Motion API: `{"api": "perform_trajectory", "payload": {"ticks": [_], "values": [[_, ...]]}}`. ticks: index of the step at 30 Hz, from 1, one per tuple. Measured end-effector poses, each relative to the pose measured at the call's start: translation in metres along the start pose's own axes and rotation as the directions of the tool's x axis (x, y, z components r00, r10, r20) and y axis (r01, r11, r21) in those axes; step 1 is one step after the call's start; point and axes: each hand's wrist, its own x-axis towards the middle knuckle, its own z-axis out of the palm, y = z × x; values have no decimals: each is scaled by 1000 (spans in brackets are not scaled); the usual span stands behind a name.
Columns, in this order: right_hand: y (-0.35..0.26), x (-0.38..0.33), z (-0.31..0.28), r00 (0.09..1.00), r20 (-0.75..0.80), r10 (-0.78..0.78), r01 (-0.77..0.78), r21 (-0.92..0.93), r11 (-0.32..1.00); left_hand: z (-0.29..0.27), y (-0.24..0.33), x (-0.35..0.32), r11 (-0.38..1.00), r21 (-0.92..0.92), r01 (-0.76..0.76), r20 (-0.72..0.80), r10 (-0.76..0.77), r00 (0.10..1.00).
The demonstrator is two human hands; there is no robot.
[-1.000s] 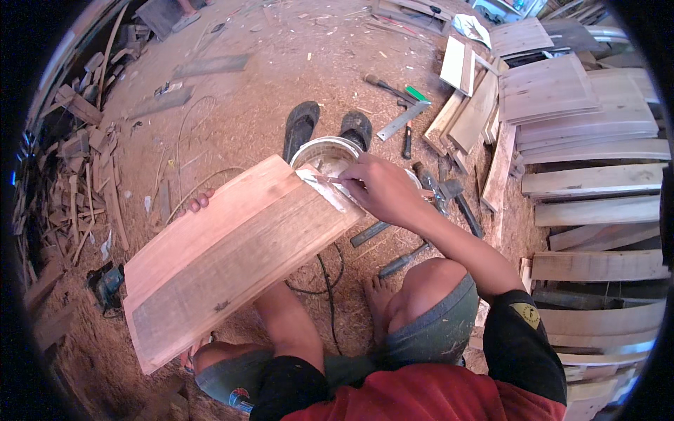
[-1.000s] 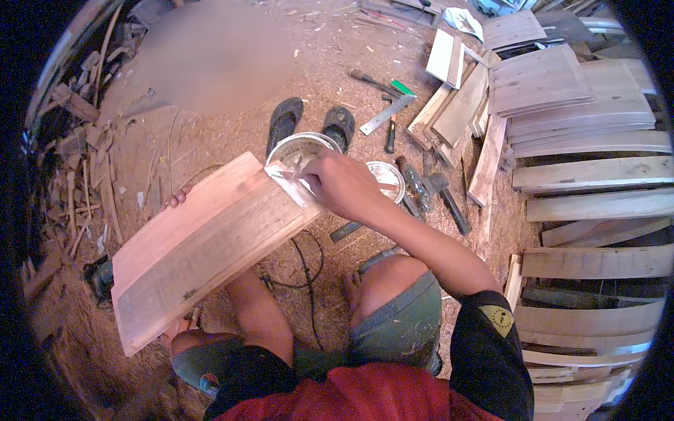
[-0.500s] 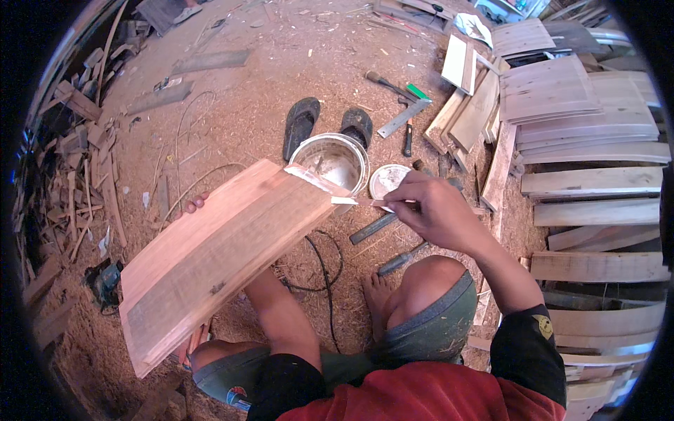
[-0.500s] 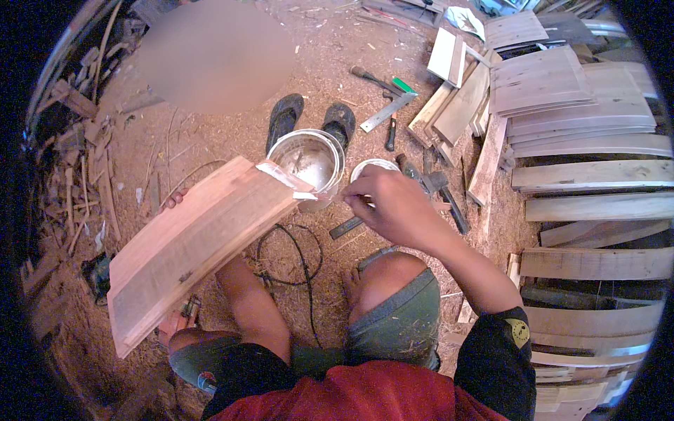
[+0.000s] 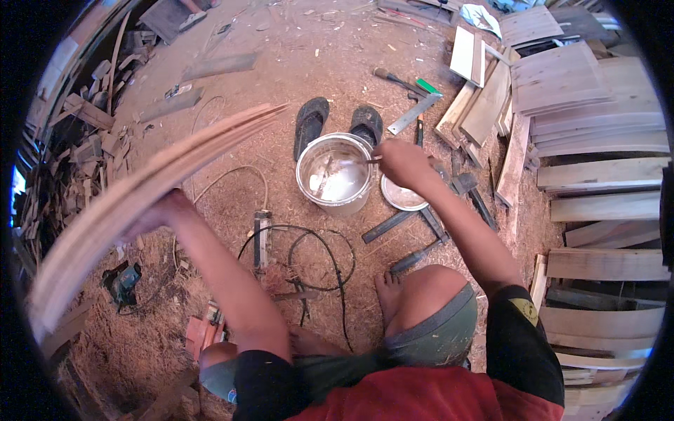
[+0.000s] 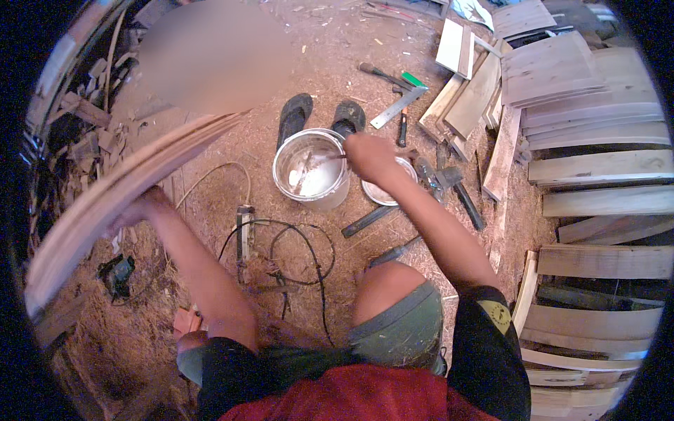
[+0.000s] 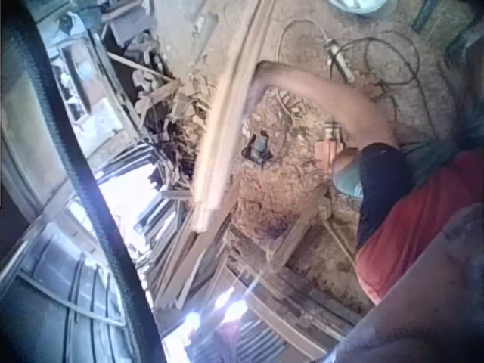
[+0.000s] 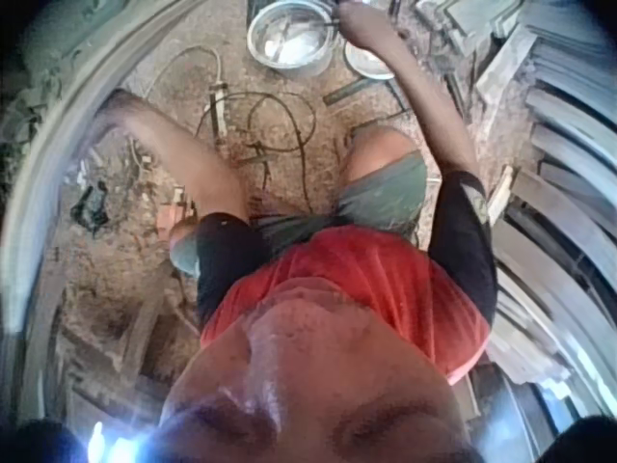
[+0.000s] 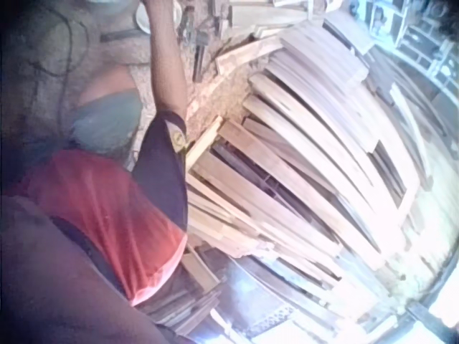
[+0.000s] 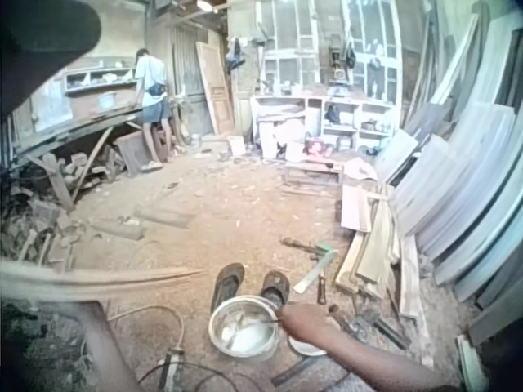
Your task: The person applies a white substance from a container to the ends of wood boards using a small applicator, then carries the boards across the room and places them into a stack.
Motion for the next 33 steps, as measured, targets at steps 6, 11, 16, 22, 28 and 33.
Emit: {"api": "perform_trajectory", "payload": {"ticks": [6,11,16,22,28,33], "values": [[-57,58,38,931,211,-298,354,-321,878,60,68,92,879,468,-95,67,72,995],[-52,72,84,935,263,-238,333,-421,843,36,72,155,138,842,-521,538,-159,828],[-51,70,82,931,308,-195,296,-329,897,-34,73,100,-149,774,-615,463,-530,711],[-44,58,62,940,228,-252,320,-346,882,-95,63,58,-244,804,-542,181,-768,615],[-70,62,86,932,295,-211,309,-339,888,-89,49,22,-154,794,-588,257,-792,554],[-54,45,37,967,249,-47,82,-131,988,-86,29,9,-176,752,-635,216,-844,491]]}}
